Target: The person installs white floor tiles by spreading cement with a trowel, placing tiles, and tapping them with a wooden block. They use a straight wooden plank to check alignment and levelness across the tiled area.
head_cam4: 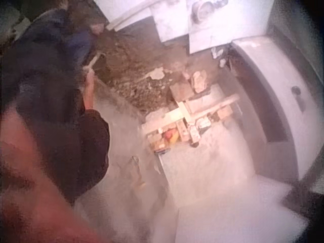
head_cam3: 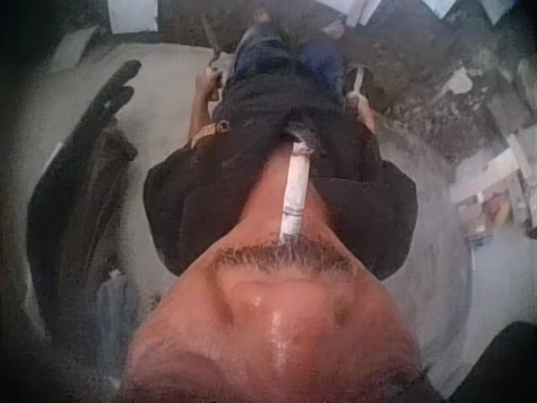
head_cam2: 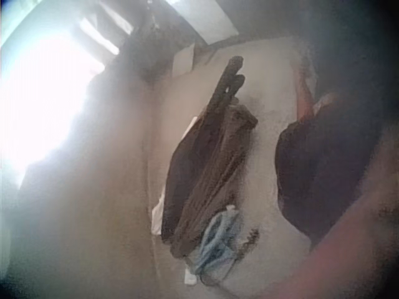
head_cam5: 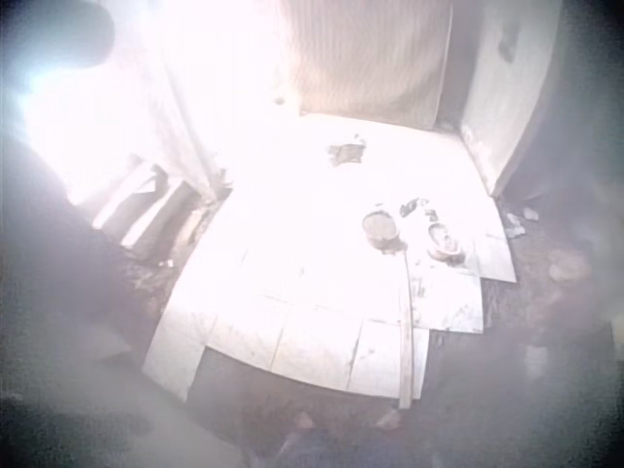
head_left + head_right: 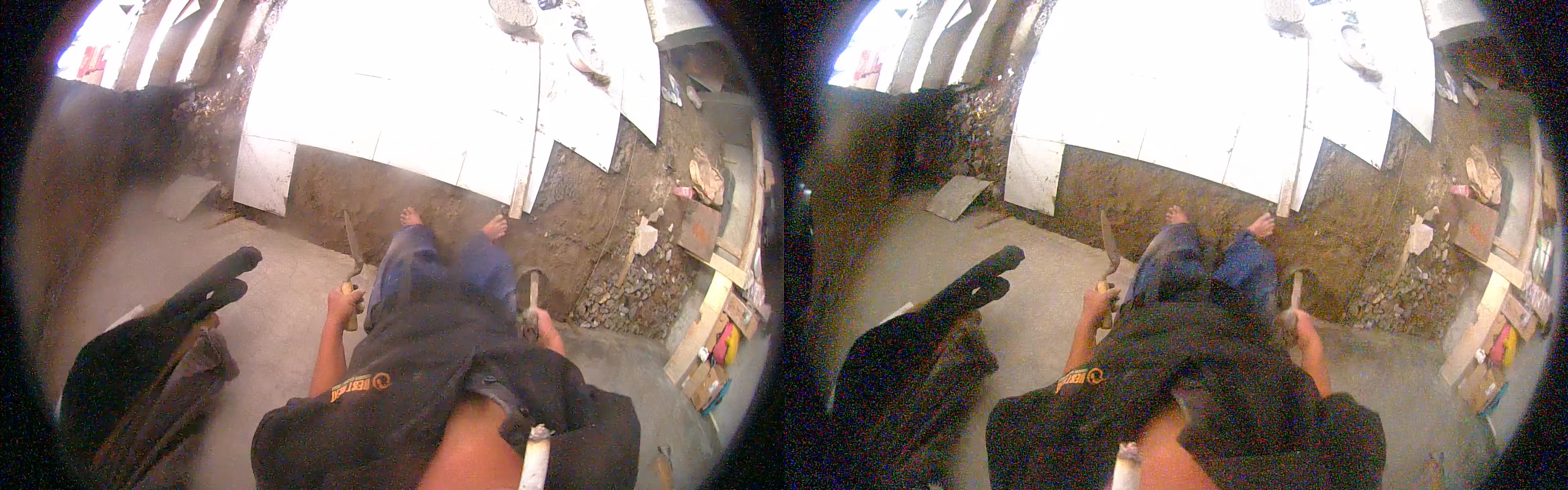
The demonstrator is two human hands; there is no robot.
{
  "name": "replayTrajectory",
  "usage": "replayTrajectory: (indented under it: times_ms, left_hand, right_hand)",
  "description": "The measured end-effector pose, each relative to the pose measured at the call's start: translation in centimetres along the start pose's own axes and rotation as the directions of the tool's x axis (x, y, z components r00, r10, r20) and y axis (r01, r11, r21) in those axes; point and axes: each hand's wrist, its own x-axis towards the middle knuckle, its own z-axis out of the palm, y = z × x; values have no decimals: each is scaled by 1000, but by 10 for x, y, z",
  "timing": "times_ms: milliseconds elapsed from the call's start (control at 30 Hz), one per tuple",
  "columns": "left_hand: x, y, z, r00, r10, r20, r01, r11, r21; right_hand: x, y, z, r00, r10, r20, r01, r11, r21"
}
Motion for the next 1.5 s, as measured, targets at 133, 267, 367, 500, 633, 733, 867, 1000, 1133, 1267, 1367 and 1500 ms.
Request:
replayTrajectory:
  times_ms: [133,267,367,500,633,733,867,1000,1133,1267,1367,1500]
  left_hand:
    - [-6,17,-21,990,79,115,-71,994,-78]
    - [2,2,-24,981,99,169,-126,980,157]
    - [8,2,-23,970,179,162,-226,911,346]
    - [8,33,-21,953,285,104,-299,822,485]
    - [1,81,-32,937,350,14,-288,748,598]
    - [-1,114,-55,980,198,25,-186,854,486]
    - [4,155,-94,979,39,200,-76,980,182]
    - [22,195,-144,923,-60,380,-41,967,251]
    - [69,233,-198,833,-150,532,-25,951,307]
    - [87,292,-248,789,-331,518,19,856,517]
    - [67,340,-269,826,-341,449,-119,672,731]
    - [57,369,-257,855,-377,356,76,771,632]
  right_hand:
    - [-1,-47,63,996,-76,51,71,993,89]
    - [1,-99,120,975,-204,88,209,976,-56]
    - [6,-145,147,968,-193,161,224,952,-208]
    - [28,-195,187,970,-194,147,238,883,-404]
    - [39,-223,208,991,-90,102,125,900,-418]
    - [41,-226,217,992,38,117,15,905,-424]
    - [40,-220,236,999,40,31,-17,840,-542]
    - [31,-215,285,999,37,-26,-45,855,-516]
    - [1,-196,354,990,10,-141,-65,917,-393]
    - [-26,-150,416,995,-61,-83,21,910,-414]
    - [-43,-102,451,991,-79,-106,34,927,-374]
    - [-35,-62,480,991,121,-62,-113,987,111]
